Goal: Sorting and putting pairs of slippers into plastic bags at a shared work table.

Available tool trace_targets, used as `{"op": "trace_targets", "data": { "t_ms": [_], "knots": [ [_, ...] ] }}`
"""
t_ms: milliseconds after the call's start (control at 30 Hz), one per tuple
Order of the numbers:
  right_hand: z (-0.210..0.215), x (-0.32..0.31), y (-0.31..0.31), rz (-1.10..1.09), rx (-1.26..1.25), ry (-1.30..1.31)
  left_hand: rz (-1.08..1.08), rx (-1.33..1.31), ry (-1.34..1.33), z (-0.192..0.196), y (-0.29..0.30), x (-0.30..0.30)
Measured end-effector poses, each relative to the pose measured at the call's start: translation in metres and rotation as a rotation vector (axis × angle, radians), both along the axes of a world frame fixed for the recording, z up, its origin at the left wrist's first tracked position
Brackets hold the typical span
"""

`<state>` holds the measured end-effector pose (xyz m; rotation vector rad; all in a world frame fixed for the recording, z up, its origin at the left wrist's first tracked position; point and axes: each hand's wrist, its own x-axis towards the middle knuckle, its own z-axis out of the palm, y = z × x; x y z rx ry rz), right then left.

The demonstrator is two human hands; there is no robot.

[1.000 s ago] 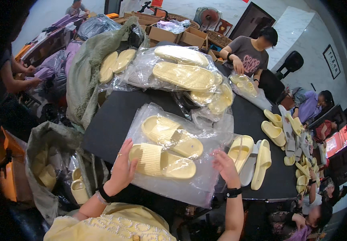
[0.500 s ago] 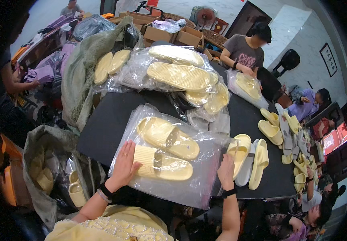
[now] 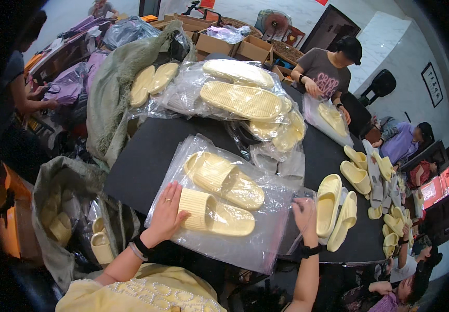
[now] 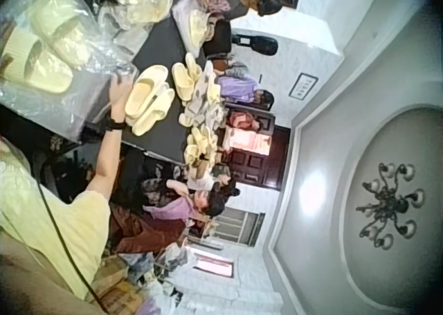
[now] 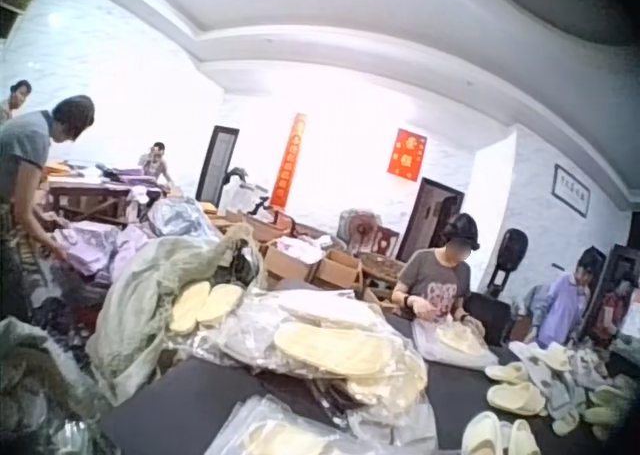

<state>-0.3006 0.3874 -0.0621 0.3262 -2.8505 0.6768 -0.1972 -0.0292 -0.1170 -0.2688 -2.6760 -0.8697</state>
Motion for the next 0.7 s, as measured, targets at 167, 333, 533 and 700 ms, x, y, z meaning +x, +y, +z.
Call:
{"op": "trace_targets", "data": {
  "t_ms": [167, 333, 533, 700],
  "knots": [
    [0.027, -0.002, -0.101, 0.66, -0.2, -0.105, -0.007, 0.003, -0.007, 0.003, 0.001, -0.001],
    [0.038, -0.012, -0.17, 0.844, -0.027, -0.136, 0.009, 0.013, 0.003, 0.0, 0.0, 0.0],
    [0.015, -0.006, -0.22, 0.485, 0.152, -0.371, 0.003, -0.018, 0.026, 0.002, 0.002, 0.001],
    [0.01, -0.007, -0.198, 0.592, 0.072, -0.368, 0.006, 0.047, -0.012, 0.042, 0.006, 0.023]
  ]
}}
